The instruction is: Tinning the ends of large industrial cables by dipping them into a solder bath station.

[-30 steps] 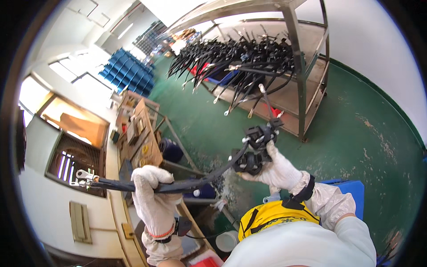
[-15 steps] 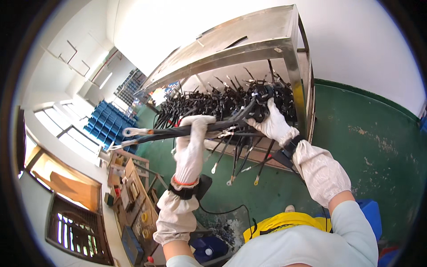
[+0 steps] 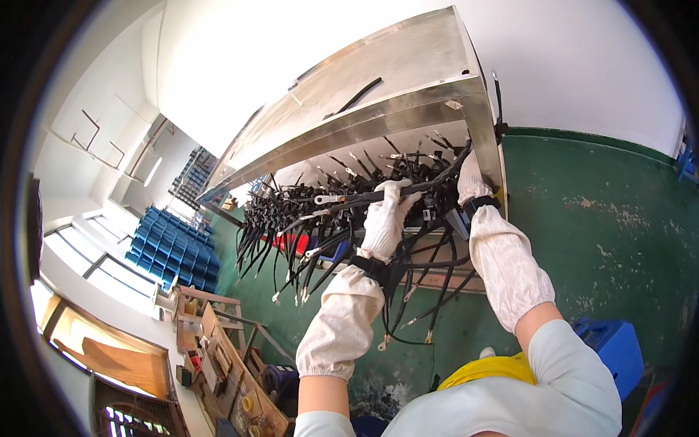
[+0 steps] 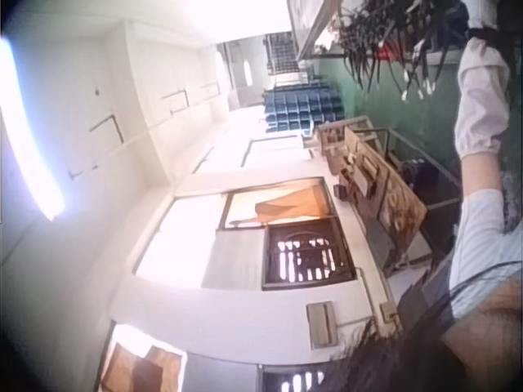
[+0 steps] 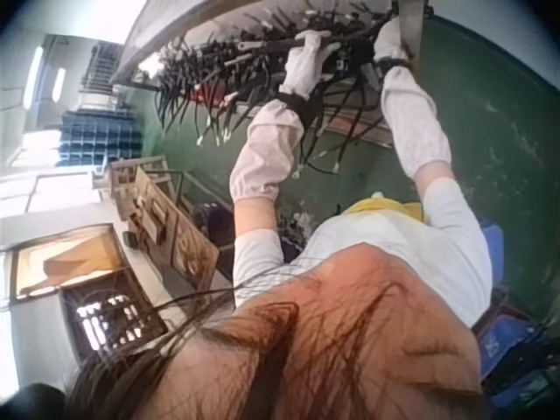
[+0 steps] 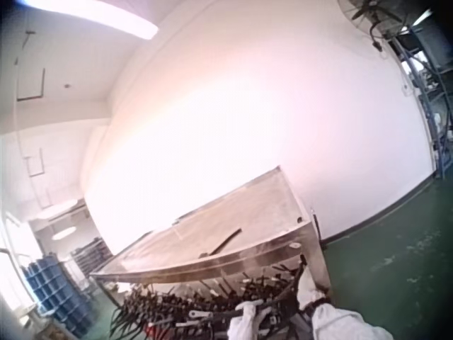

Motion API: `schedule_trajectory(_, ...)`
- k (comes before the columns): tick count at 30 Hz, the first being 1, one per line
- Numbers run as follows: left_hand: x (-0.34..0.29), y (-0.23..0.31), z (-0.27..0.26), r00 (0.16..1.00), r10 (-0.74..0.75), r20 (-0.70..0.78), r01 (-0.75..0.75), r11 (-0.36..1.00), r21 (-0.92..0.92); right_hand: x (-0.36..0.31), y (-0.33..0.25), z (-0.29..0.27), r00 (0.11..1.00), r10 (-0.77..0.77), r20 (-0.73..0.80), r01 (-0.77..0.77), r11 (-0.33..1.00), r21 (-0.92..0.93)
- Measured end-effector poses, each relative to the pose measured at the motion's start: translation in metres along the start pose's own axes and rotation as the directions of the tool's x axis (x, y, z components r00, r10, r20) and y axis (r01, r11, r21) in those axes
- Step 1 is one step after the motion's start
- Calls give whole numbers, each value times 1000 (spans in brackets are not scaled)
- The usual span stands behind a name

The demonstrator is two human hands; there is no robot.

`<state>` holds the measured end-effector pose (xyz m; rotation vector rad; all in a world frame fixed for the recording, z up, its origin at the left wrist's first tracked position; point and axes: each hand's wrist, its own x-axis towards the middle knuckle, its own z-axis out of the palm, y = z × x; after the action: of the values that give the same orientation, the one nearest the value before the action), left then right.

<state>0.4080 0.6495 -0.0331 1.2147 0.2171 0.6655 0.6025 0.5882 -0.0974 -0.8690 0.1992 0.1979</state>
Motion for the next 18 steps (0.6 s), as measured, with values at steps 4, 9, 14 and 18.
schedule_trajectory(4,21,-6,-2,980,-154,-124,126,970,-209,-12,1,-4,874,-471,123,376,493,-785)
schedule_trajectory(9,31,8,11,932,-250,-263,137,914,-383,-27,9,0,835,-426,349,473,232,-850)
schedule_trajectory(14,34,10,-1,939,-194,-282,140,969,-203,-84,-9,-14,567,-405,717,822,222,-525)
schedule_trajectory(18,28,13,-32,973,-156,-172,169,983,68,-124,-82,-85,228,146,963,779,566,-270)
